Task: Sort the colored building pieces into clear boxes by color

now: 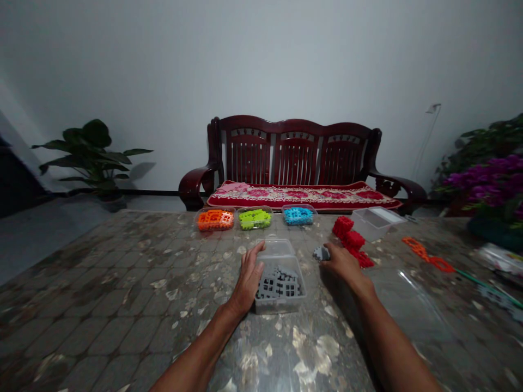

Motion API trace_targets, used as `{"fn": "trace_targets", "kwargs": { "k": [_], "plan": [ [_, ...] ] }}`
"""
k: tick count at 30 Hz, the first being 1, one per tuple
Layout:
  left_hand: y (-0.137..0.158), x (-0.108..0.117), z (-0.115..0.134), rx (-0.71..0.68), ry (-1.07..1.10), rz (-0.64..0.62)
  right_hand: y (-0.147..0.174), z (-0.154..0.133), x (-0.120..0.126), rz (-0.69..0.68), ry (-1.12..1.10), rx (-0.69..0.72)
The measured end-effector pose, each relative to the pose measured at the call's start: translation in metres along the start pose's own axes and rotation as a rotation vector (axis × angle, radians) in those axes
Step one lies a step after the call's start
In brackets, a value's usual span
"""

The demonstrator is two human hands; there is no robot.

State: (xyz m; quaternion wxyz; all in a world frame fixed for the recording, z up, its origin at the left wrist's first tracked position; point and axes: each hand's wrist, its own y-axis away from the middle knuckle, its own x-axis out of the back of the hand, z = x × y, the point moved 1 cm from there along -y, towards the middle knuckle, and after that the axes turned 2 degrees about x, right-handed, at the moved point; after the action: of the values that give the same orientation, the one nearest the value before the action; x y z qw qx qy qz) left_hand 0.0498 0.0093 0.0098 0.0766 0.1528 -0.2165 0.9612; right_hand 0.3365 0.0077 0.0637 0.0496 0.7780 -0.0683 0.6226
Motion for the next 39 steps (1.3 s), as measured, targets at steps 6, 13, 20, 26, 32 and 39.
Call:
{"fn": "trace_targets", "kwargs": {
  "k": [6, 13, 20, 26, 32, 39],
  "plan": [
    [0.0, 0.0, 0.001, 0.005, 0.008, 0.001, -0.004, 0.008, -0.006, 0.044, -0.036, 0.005],
    [0.0, 0.001, 0.004, 0.005, 0.002, 0.003, -0.004, -0.002, 0.012, 0.007, -0.488, 0.282],
    [0.0, 0.001, 0.006, 0.014, 0.012, 0.009, 0.032, -0.044, 0.039, -0.132, -0.61, 0.585],
    [0.0, 0.0, 0.004, 0.016, 0.008, 0.007, 0.04, -0.049, 0.04, -0.213, -0.538, 0.662],
    [0.0, 0.001, 0.003, 0.014, 0.0, 0.012, 0.01, -0.019, 0.027, -0.05, -0.482, 0.437],
    [0.0, 0.001, 0.003, 0.01, 0.018, 0.013, -0.014, 0.021, -0.011, 0.037, -0.122, 0.103]
  ]
}}
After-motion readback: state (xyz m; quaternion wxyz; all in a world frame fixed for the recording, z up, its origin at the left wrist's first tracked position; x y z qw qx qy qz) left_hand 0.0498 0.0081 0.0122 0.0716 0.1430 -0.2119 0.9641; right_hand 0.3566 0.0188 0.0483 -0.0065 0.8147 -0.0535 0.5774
